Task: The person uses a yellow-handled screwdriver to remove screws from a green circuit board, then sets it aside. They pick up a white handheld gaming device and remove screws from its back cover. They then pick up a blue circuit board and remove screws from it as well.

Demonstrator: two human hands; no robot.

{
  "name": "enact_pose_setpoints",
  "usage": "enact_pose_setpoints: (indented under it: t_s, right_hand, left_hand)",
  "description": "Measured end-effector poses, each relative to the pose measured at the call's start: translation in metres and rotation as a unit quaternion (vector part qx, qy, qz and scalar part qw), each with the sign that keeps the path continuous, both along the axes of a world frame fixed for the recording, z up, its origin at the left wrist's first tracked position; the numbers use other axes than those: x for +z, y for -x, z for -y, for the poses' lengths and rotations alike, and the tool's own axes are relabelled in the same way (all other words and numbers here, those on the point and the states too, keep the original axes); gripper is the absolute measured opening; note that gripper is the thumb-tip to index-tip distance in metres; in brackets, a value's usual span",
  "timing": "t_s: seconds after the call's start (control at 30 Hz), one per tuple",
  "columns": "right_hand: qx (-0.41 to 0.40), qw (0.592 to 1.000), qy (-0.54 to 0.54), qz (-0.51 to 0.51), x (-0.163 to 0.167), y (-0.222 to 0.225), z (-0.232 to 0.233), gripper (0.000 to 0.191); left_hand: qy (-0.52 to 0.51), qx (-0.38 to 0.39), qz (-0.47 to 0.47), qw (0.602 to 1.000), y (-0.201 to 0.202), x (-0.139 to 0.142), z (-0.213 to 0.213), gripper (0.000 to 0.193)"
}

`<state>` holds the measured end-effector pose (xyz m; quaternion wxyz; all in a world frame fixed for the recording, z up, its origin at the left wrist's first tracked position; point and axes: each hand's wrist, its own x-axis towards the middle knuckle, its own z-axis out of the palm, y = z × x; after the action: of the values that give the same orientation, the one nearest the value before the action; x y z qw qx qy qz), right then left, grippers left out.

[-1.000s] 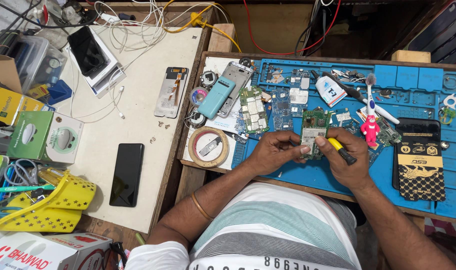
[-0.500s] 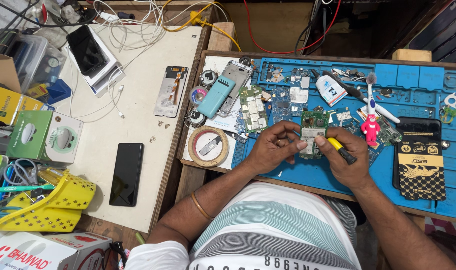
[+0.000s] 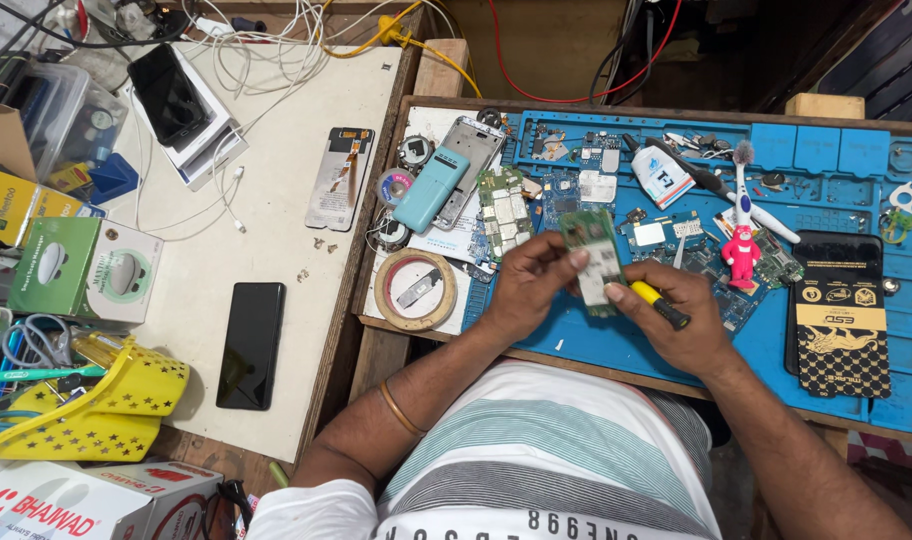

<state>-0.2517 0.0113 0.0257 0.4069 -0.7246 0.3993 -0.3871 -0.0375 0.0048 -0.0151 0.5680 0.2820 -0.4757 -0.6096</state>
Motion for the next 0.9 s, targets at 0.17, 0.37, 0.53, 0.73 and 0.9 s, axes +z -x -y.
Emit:
enact_pose_setpoints:
  t_s: [0.17,0.37,0.53,0.73,0.9]
  right_hand:
    - [0.011,1.0,-0.029,-0.001,0.0001,-0.0001,0.0006,0.017]
    - [0.007,0.999,-0.038,0.012,-0.0042,0.0016,-0.0011,0.018]
    - [0.007,0.999,-0.045,0.026,-0.0046,0.0018,-0.0005,0.018]
    - [0.002,0.999,-0.045,0.022,-0.0047,0.0021,-0.001,0.018]
    - [0.003,0.999,-0.042,0.015,-0.0056,0.0024,-0.0001,0.018]
  left_hand:
    - [-0.016,0.023,0.002,1.0,-0.0018,0.0085,-0.0011,0.027]
    - [-0.003,-0.015,0.011,1.0,-0.0003,0.006,-0.004,0.029]
    - [-0.005,-0.031,0.01,0.999,-0.0016,0.0024,-0.003,0.027]
    - [-0.001,-0.048,0.034,0.998,0.0001,0.0014,-0.003,0.027]
    - [-0.01,-0.05,0.036,0.998,0.0005,0.0017,-0.0021,0.028]
